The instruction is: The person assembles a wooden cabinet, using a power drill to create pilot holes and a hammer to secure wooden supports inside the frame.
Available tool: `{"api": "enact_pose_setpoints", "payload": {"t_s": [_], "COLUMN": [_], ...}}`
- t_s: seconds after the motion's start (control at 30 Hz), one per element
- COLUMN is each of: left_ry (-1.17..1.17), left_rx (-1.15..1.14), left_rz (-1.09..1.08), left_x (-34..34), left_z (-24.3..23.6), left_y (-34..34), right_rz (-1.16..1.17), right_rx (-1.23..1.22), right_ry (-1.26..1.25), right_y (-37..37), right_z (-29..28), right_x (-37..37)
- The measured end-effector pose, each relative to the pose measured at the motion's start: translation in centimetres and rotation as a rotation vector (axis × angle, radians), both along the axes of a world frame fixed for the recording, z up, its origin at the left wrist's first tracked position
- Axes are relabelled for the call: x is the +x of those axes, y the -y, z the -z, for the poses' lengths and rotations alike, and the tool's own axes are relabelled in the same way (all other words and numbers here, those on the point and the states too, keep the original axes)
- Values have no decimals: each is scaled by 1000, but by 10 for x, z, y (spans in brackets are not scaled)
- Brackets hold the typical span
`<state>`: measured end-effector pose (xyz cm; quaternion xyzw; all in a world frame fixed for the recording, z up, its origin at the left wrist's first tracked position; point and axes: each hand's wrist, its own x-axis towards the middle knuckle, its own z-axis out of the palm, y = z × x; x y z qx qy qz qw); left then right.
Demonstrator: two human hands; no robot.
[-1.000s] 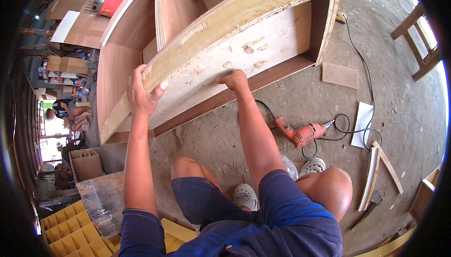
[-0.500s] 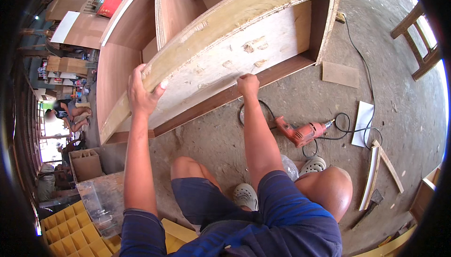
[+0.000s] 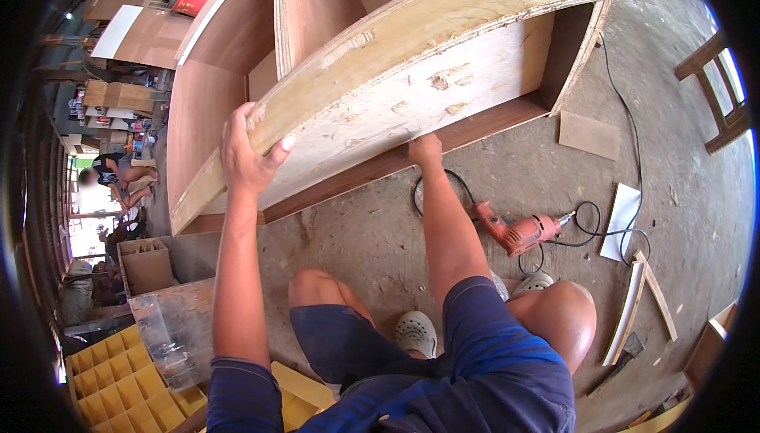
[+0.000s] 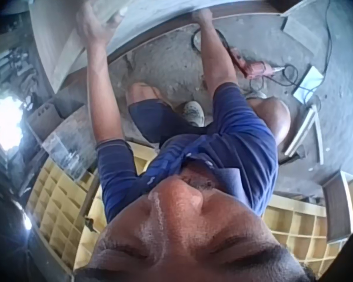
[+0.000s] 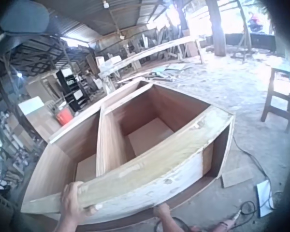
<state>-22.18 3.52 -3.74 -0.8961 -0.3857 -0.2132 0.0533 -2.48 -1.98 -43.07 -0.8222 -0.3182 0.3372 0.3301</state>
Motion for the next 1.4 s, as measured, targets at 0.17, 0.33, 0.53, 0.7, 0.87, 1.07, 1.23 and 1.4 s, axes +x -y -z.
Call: {"api": "enact_pose_setpoints", "payload": {"t_s": [0.17, 0.33, 0.53, 0.7, 0.87, 1.07, 1.23, 1.4], "left_ry": [-9, 21, 20, 34, 21, 42, 86, 95], "left_rx": [7, 0, -7, -10, 0, 22, 38, 40], "left_rz": [-16, 16, -13, 3, -1, 10, 6, -6], "left_x": [-17, 2, -8, -5, -6, -8, -6, -4], "left_z": [1, 0, 1, 2, 1, 3, 6, 5], "left_y": [3, 1, 2, 0, 1, 1, -2, 1], "right_rz": [93, 174, 147, 164, 149, 161, 316, 277], "right_rx": [-122, -130, 32, 219, 110, 82, 73, -19], "right_ry": [-111, -143, -31, 287, 420, 421, 388, 414], "right_y": [7, 10, 31, 34, 30, 32, 26, 20], "right_z": [-38, -30, -49, -48, -50, -52, -48, -54], "right_x": [-18, -7, -4, 2, -11, -14, -12, -9]}}
